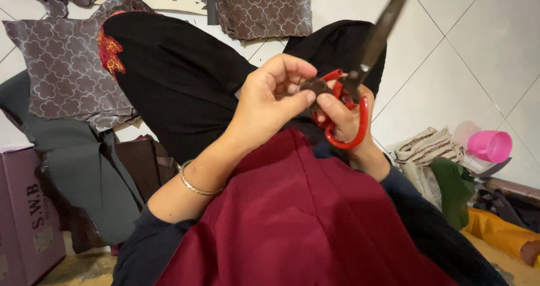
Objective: The person sits on a tiled floor and uses red-handled scissors to cut a brown patterned fabric into smaller pieces. They repeatedly trim edges and separate cut pieces, placing them aside on the floor.
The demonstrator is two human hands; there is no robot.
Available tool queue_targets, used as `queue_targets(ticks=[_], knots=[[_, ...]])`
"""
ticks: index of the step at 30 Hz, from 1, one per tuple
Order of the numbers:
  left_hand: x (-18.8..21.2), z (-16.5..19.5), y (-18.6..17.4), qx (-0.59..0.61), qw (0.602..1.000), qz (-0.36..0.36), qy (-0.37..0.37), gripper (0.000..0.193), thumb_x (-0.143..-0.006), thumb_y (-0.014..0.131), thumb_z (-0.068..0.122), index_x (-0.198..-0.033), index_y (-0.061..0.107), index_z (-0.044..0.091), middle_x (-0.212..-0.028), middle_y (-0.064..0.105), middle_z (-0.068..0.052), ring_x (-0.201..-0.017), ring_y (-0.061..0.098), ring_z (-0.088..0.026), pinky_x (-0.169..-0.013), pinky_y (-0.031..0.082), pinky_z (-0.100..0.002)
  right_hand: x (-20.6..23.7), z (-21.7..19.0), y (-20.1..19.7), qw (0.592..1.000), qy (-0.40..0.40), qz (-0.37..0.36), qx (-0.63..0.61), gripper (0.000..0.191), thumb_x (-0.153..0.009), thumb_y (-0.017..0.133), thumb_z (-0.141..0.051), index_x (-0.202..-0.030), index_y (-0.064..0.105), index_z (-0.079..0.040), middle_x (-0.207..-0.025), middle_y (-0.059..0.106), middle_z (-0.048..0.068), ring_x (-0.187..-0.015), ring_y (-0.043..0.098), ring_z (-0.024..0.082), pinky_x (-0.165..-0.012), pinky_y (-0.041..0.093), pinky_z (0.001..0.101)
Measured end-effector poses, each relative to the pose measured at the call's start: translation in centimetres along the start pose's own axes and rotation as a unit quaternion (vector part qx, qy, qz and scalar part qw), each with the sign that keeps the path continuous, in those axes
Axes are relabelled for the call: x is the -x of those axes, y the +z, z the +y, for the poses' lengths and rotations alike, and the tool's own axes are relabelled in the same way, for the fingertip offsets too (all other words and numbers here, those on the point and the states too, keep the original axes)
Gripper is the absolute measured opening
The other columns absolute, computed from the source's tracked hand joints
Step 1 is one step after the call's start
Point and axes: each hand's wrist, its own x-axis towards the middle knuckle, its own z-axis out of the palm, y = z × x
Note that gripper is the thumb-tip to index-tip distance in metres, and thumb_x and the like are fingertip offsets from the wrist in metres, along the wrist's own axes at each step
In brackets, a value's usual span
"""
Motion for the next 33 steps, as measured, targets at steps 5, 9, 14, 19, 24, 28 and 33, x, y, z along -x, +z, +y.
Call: queue_targets(ticks=[5,9,14,19,24,28,33], knots=[[-0.5,-2.0,-0.1,0.124,0.989,0.064,-0.058,0.012,-0.1,0.068,0.002,-0.11,0.061,0.0,-0.1,0.071,-0.008,-0.084,0.069,-0.012,-0.074,0.06,-0.027,0.0,0.3,0.6,1.0,-0.01,0.017,-0.012,0.011,-0.099,0.064,-0.01,-0.101,0.065,0.001,-0.076,0.063,0.005,-0.063,0.057,0.011,-0.058,0.047,0.0277],[-0.5,-2.6,-0.5,0.174,0.98,0.096,-0.034,0.012,-0.102,0.068,0.005,-0.112,0.062,0.001,-0.098,0.072,-0.008,-0.082,0.069,-0.012,-0.07,0.059,-0.027,0.2,0.6,0.0,0.998,-0.004,-0.033,0.05,0.012,-0.101,0.064,-0.011,-0.095,0.063,0.0,-0.074,0.062,0.004,-0.064,0.058,0.011,-0.059,0.047,0.0265],[-0.4,-2.9,-0.8,0.136,0.985,0.101,-0.016,0.017,-0.102,0.067,0.005,-0.117,0.064,0.0,-0.1,0.073,-0.008,-0.087,0.071,-0.012,-0.076,0.061,-0.027,0.5,1.2,-0.1,0.999,0.017,-0.018,0.021,0.013,-0.1,0.064,-0.012,-0.094,0.061,-0.002,-0.075,0.062,0.004,-0.063,0.058,0.011,-0.059,0.049,0.0256],[-0.4,-3.1,-0.3,0.057,0.994,0.082,0.052,0.017,-0.106,0.071,-0.001,-0.122,0.066,-0.004,-0.106,0.072,-0.009,-0.094,0.068,-0.013,-0.087,0.058,-0.028,0.4,0.6,-0.2,0.997,-0.027,-0.029,0.073,0.012,-0.097,0.066,-0.011,-0.099,0.06,-0.001,-0.077,0.063,0.005,-0.065,0.06,0.011,-0.06,0.049,0.0253],[-0.1,-2.7,0.4,0.125,0.991,0.049,-0.015,0.022,-0.098,0.07,0.0,-0.12,0.065,-0.004,-0.099,0.074,-0.011,-0.077,0.07,-0.016,-0.069,0.062,-0.032,0.6,0.6,0.4,1.0,0.006,-0.008,0.022,0.014,-0.098,0.066,-0.013,-0.104,0.063,-0.001,-0.072,0.061,0.004,-0.062,0.057,0.011,-0.057,0.047,0.0253],[-0.2,-2.5,0.3,0.175,0.984,0.041,-0.02,0.018,-0.1,0.068,0.002,-0.116,0.065,-0.003,-0.098,0.074,-0.012,-0.075,0.071,-0.018,-0.07,0.062,-0.032,0.5,1.2,-0.3,1.0,0.007,-0.022,0.003,0.016,-0.1,0.069,-0.016,-0.102,0.063,-0.001,-0.074,0.062,0.003,-0.063,0.058,0.011,-0.059,0.048,0.0262],[-0.5,-1.7,-1.1,0.127,0.985,0.119,0.002,0.019,-0.098,0.072,0.001,-0.117,0.069,-0.002,-0.099,0.072,-0.006,-0.084,0.067,-0.011,-0.079,0.058,-0.025,0.5,1.6,-2.1,0.99,0.032,-0.056,0.125,0.02,-0.095,0.07,-0.02,-0.104,0.064,-0.002,-0.076,0.06,0.0,-0.064,0.054,0.007,-0.059,0.042,0.0217]])
